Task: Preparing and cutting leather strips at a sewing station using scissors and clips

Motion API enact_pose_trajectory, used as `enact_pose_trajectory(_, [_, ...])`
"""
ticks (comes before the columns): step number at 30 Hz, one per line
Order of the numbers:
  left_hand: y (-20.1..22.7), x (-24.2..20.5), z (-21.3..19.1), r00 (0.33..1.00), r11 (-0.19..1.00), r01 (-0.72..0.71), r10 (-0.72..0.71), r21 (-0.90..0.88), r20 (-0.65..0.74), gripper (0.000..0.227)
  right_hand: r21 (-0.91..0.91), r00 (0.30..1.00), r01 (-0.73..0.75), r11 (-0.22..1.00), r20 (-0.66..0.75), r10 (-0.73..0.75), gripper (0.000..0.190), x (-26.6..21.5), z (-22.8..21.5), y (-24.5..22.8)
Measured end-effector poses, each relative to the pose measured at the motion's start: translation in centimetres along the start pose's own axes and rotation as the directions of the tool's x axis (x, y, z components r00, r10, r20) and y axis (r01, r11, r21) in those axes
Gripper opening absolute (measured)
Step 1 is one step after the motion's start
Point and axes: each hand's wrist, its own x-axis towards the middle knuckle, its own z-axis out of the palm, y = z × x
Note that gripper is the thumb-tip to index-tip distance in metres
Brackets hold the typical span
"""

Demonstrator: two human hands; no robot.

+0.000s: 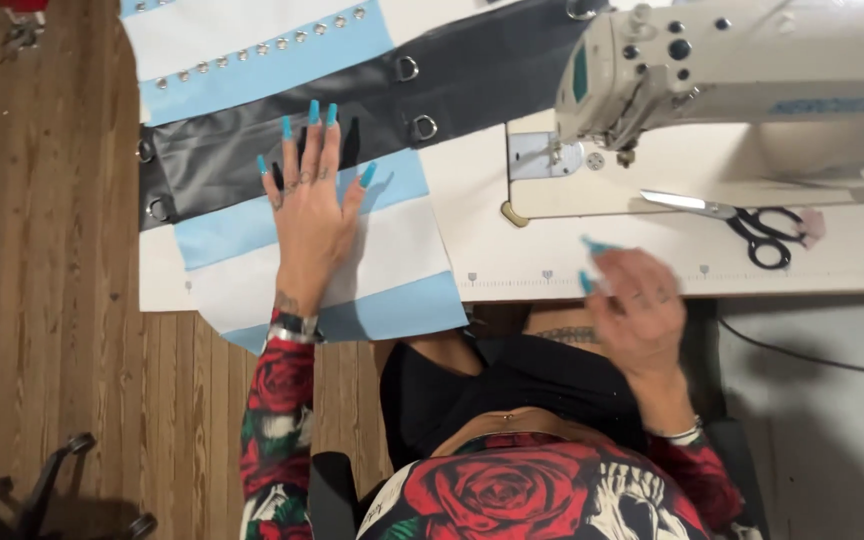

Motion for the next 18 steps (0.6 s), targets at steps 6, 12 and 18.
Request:
enact_pose_trajectory(6, [6.2, -3.0, -2.1, 0.984, 0.9, -0.146, 0.09, -0.412, -0.153, 0.051, 0.148, 0.932, -0.328, 0.933, -0.108, 0.345, 0.021, 3.8, -2.0, 0.4])
enact_pose_trajectory(12, [11.4, -7.4, -1.3, 0.979, 0.668, -0.206, 0.138, -0.715, -0.153, 0.048, 0.572, 0.704, -0.645, 0.506, 0.187, 0.685, 0.033, 4.4, -0.5, 0.4])
enact_pose_trajectory(18, [13.3, -10.4, 0.1, 0.999, 0.486, -0.036, -0.018, -0.873, -0.051, 0.044, 0.715, 0.694, -0.609, 0.344, 0.269, 0.668, 0.036, 2.8, -1.1, -0.2])
